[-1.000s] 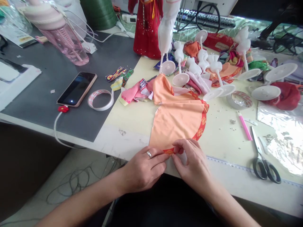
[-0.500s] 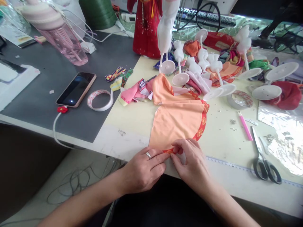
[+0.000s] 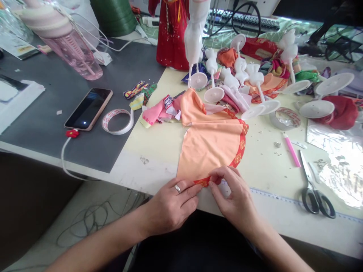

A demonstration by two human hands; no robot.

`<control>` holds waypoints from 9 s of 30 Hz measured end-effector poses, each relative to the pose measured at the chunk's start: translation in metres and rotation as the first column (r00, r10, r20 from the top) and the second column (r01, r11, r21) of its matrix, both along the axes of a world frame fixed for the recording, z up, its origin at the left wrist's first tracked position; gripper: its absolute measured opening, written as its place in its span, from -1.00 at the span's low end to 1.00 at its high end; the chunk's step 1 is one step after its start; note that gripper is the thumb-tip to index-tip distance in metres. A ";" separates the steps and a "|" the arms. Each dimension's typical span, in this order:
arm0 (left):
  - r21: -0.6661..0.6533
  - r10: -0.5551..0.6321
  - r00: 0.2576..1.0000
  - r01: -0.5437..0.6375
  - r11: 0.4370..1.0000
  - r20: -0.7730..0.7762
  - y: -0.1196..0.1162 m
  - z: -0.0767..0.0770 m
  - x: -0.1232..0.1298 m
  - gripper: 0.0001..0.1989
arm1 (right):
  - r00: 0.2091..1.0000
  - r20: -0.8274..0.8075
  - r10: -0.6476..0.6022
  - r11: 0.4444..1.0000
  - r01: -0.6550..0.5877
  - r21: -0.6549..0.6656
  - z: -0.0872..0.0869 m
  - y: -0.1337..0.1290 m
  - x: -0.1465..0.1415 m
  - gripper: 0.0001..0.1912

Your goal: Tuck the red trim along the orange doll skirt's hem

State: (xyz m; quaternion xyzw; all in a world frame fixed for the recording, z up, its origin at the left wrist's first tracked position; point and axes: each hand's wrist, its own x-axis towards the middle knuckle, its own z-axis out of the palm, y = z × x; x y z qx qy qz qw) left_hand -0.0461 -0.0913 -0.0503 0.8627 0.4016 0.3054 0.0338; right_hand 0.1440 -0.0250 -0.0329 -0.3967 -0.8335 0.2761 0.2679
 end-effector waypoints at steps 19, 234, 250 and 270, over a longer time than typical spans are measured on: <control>-0.088 -0.013 0.996 0.021 0.996 0.087 0.002 0.005 -0.001 -0.83 | 0.964 0.122 0.235 0.950 -0.254 0.181 -0.002 -0.007 0.024 -0.69; -0.752 0.570 0.579 0.117 0.649 0.583 0.051 0.026 0.033 -0.76 | 0.895 -0.441 0.068 0.997 -0.043 0.067 0.018 0.005 0.017 -0.71; -0.722 0.607 0.536 0.006 0.691 0.586 0.030 0.028 0.014 -0.80 | 0.934 -0.189 0.302 0.946 -0.269 0.182 0.008 -0.011 0.032 -0.68; -0.623 0.466 0.618 0.051 0.780 0.634 0.006 0.017 0.021 -0.65 | 0.931 -0.100 0.350 0.929 -0.332 0.161 -0.002 -0.013 0.026 -0.73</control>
